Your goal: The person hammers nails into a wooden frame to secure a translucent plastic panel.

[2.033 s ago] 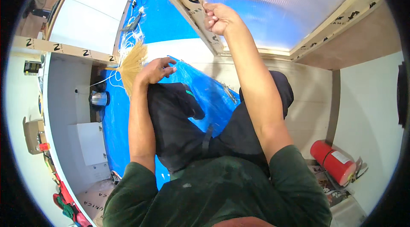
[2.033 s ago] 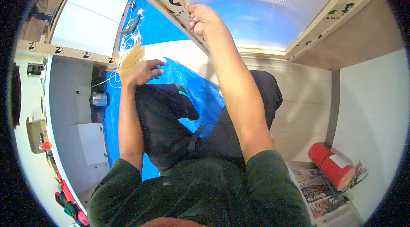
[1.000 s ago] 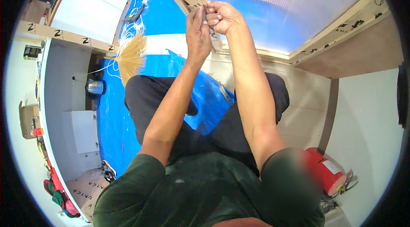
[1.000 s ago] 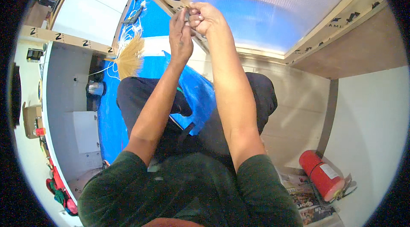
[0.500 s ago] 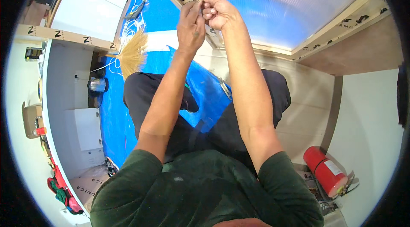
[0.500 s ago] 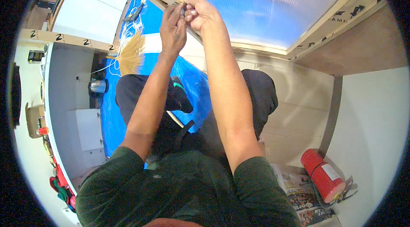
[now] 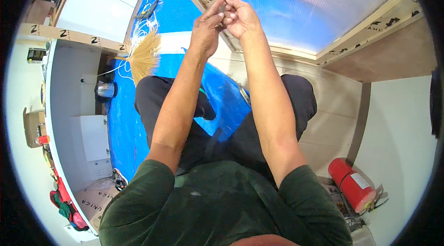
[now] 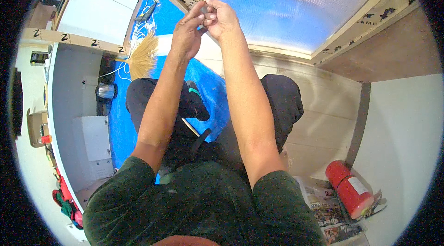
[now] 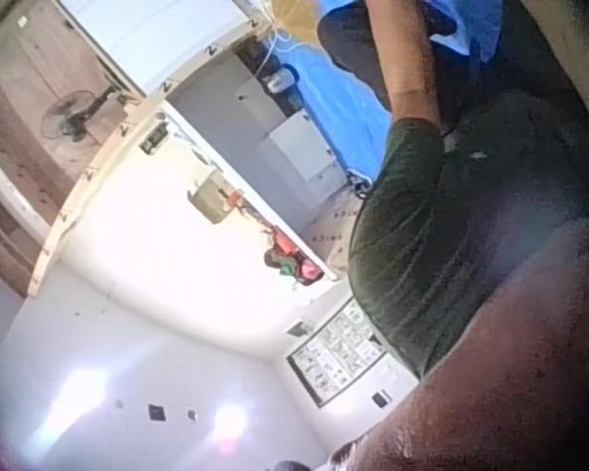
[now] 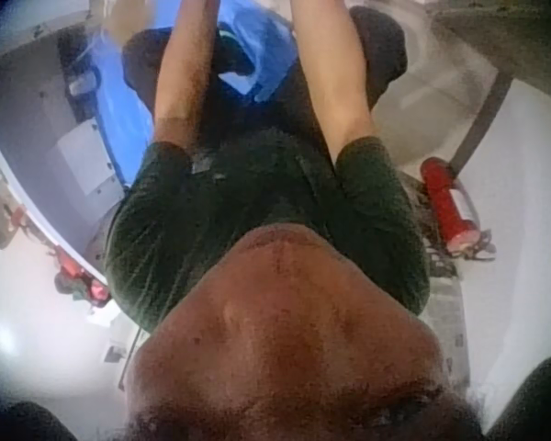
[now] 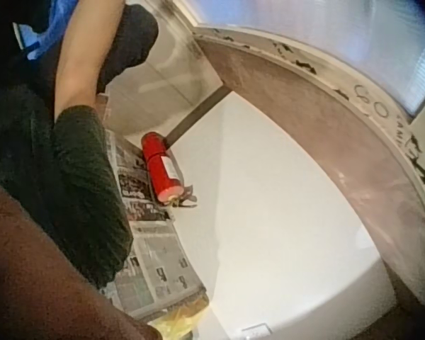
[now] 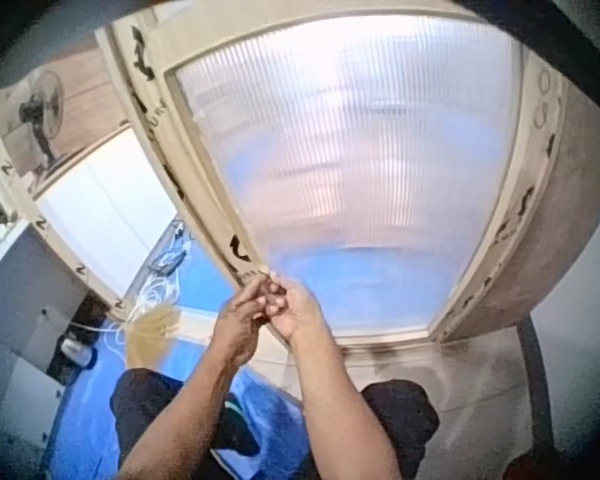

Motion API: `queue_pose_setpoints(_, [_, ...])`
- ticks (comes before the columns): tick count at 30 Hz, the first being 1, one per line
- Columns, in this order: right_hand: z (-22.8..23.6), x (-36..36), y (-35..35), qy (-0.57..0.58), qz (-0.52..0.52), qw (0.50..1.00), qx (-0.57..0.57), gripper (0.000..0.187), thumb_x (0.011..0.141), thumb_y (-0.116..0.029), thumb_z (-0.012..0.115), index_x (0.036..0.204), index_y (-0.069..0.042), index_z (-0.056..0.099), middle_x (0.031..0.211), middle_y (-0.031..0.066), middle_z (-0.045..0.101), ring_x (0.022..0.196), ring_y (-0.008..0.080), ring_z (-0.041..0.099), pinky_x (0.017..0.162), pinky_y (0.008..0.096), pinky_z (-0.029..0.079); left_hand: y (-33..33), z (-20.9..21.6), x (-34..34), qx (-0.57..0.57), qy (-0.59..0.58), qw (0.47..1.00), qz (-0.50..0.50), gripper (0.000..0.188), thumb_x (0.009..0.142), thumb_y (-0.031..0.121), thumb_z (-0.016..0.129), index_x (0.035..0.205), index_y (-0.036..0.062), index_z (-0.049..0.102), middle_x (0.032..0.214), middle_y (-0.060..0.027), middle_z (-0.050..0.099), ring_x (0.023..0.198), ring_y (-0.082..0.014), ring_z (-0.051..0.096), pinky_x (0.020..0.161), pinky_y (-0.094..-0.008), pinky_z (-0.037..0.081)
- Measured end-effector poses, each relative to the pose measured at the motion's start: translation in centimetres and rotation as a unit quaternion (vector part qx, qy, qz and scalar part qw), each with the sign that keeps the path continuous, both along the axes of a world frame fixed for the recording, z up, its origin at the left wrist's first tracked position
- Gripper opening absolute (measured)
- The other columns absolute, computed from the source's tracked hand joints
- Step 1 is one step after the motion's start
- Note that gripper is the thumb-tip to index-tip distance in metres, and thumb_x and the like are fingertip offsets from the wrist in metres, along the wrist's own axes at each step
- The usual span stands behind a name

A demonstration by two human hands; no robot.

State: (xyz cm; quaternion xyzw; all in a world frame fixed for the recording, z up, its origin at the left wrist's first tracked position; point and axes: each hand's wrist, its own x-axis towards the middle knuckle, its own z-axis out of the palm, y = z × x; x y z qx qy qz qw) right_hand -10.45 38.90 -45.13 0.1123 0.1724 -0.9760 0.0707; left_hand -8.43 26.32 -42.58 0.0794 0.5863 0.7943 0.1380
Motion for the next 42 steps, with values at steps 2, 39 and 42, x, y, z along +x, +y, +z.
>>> queue_pose_setpoints(2, [-0.2, 0.7, -0.8, 0.014, -0.048, 0.997, 0.057, 0.008, 0.098, -0.013, 0.064, 0.104, -0.007, 0.062, 0.075, -0.004, 0.053, 0.054, 0.0061, 0.042, 0.048, 0.0233, 0.035, -0.2, -0.4, 0.1, 0.02, -0.017, 1.0, -0.003, 0.051, 0.093, 0.003, 0.058, 0.144, 0.0011, 0.057, 0.132, -0.0087, 0.061, 0.11, -0.0189, 0.061, 0.098, -0.035, 0.048])
queue_pose_setpoints(39, [-3.7, -1.2, -5.1, 0.081, -0.455, 0.732, 0.501, 0.019, 0.092, -0.021, 0.071, 0.097, -0.003, 0.073, 0.089, 0.0123, 0.067, 0.075, 0.0273, 0.064, 0.068, 0.0359, 0.052, 4.2, 1.2, -1.3, -0.305, 0.297, 0.859, 0.285, 0.023, 0.085, 0.017, 0.072, 0.09, -0.0048, 0.075, 0.08, -0.0156, 0.075, 0.071, -0.0205, 0.07, 0.069, -0.0326, 0.056])
queue_pose_setpoints(42, [-3.6, -1.2, -5.2, 0.069, -0.448, 0.75, 0.482, 0.018, 0.093, -0.021, 0.071, 0.097, -0.003, 0.073, 0.089, 0.0127, 0.068, 0.075, 0.0271, 0.065, 0.069, 0.0358, 0.052, 4.0, 1.2, -1.3, -0.293, 0.292, 0.864, 0.286, 0.023, 0.085, 0.017, 0.072, 0.09, -0.0055, 0.075, 0.078, -0.0154, 0.074, 0.07, -0.0191, 0.069, 0.069, -0.0323, 0.055])
